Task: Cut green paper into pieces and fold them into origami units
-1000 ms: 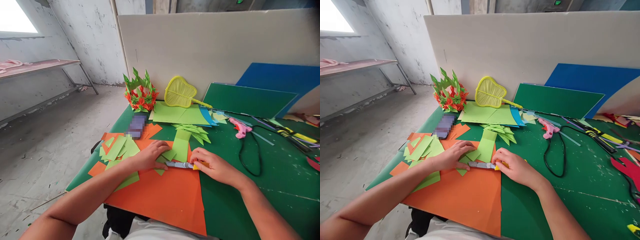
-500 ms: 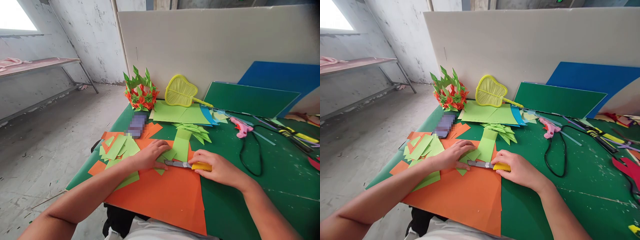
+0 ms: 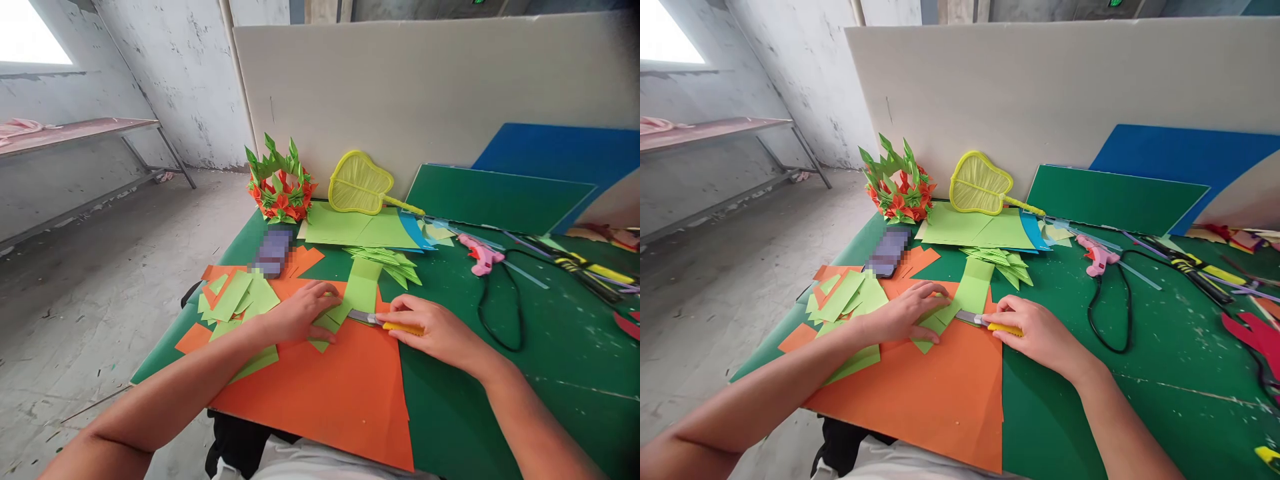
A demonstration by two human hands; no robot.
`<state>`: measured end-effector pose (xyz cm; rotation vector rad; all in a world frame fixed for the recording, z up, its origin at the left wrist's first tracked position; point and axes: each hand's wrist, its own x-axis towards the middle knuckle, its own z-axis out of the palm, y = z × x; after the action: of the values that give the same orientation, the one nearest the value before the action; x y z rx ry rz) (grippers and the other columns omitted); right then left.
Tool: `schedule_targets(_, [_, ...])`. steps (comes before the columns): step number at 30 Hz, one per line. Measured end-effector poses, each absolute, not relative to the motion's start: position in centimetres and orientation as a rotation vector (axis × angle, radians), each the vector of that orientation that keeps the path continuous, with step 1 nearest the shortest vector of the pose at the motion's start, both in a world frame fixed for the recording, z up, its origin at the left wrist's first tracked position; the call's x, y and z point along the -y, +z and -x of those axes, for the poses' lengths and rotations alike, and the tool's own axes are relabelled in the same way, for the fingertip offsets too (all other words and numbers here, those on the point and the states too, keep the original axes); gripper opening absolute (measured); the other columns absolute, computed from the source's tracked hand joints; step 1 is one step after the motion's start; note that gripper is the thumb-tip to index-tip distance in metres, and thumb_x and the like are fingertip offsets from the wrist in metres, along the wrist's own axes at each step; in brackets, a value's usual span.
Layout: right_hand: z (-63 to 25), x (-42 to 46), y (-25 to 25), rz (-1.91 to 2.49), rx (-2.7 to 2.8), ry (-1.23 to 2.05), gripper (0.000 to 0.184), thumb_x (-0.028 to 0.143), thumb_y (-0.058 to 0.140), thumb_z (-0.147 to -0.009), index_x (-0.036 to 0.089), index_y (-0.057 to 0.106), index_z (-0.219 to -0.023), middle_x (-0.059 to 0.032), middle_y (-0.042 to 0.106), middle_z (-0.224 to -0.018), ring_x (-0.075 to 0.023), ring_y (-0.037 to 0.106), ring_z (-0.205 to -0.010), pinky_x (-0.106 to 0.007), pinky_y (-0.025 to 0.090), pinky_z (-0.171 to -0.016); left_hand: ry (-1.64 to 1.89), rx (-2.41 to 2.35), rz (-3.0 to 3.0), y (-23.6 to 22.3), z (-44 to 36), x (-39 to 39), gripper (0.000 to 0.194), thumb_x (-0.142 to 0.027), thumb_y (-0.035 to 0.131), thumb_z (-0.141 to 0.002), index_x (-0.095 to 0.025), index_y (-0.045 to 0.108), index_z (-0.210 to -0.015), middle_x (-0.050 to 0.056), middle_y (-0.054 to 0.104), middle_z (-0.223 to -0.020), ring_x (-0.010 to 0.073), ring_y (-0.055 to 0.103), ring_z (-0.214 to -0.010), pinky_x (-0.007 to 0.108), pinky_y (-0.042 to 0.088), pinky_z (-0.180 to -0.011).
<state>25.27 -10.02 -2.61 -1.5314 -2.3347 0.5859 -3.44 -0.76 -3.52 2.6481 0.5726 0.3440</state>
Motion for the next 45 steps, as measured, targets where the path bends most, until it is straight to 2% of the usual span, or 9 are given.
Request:
schedule_targets(4, [-25.0,10.0,-2.6,1.538,2.306,0.658,0.032,0.041,0.048,-0.092,0.035,0.066,-0.118,-0.0045,0.059,-0.101,-0.0190,0.060,-0.086,-0.029,0.049,-0.073,0.302,-0.560,-2.698,-3.2,3.3,1.0,0.062,-0.050,0.072,-0.074,-0.017,0.056,-0.125,0.014,0.055,-0.121,0.0302,0.053,-0.113,0.041,0.045,-0.098])
schedule_targets(10, [-24.5,9.9,-2.7,1.521,2.315,0.658,0.032,0.041,0.047,-0.093,0.033,0.067,-0.117,-0.0051,0.059,-0.098,-0.0188,0.059,-0.082,-0.029,0.048,-0.069,0.268,-0.557,-2.755,-2.8,3.2,1.7,0.046,-0.048,0.067,-0.080,-0.012,0.061,-0.108,0.013,0.059,-0.110,0.0264,0.059,-0.097,0.035,0.048,-0.083])
schedule_targets(22, [-24.6,9.9,-2.1,1.565,2.342,0.635,0.032,0.041,0.045,-0.094,0.033,0.068,-0.115,-0.0040,0.056,-0.097,-0.0159,0.057,-0.074,-0.026,0.043,-0.060,0.255,-0.539,-2.837,-3.1,3.4,1.8,0.036,-0.049,0.059,-0.086,-0.015,0.065,-0.076,0.008,0.064,-0.095,0.0189,0.060,-0.077,0.027,0.043,-0.063])
schedule_targets(31, [-25.1,9.7,-2.5,1.562,2.345,0.629,0.035,0.046,0.042,-0.094,0.034,0.068,-0.115,-0.0046,0.057,-0.097,-0.0157,0.057,-0.072,-0.026,0.043,-0.059,0.235,-0.505,-2.853,-2.8,3.5,2.0,0.035,-0.046,0.061,-0.086,-0.015,0.065,-0.072,0.009,0.064,-0.098,0.0184,0.061,-0.078,0.027,0.044,-0.065])
schedule_targets(45, [-23.7,8.7,-2.7,1.499,2.376,0.534,0.034,0.041,0.040,-0.097,0.029,0.066,-0.116,-0.0050,0.056,-0.097,-0.0162,0.056,-0.073,-0.026,0.040,-0.058,0.168,-0.501,-2.878,-2.7,3.4,1.9,0.029,-0.040,0.065,-0.085,-0.014,0.064,-0.072,0.008,0.064,-0.099,0.0183,0.060,-0.080,0.025,0.043,-0.067])
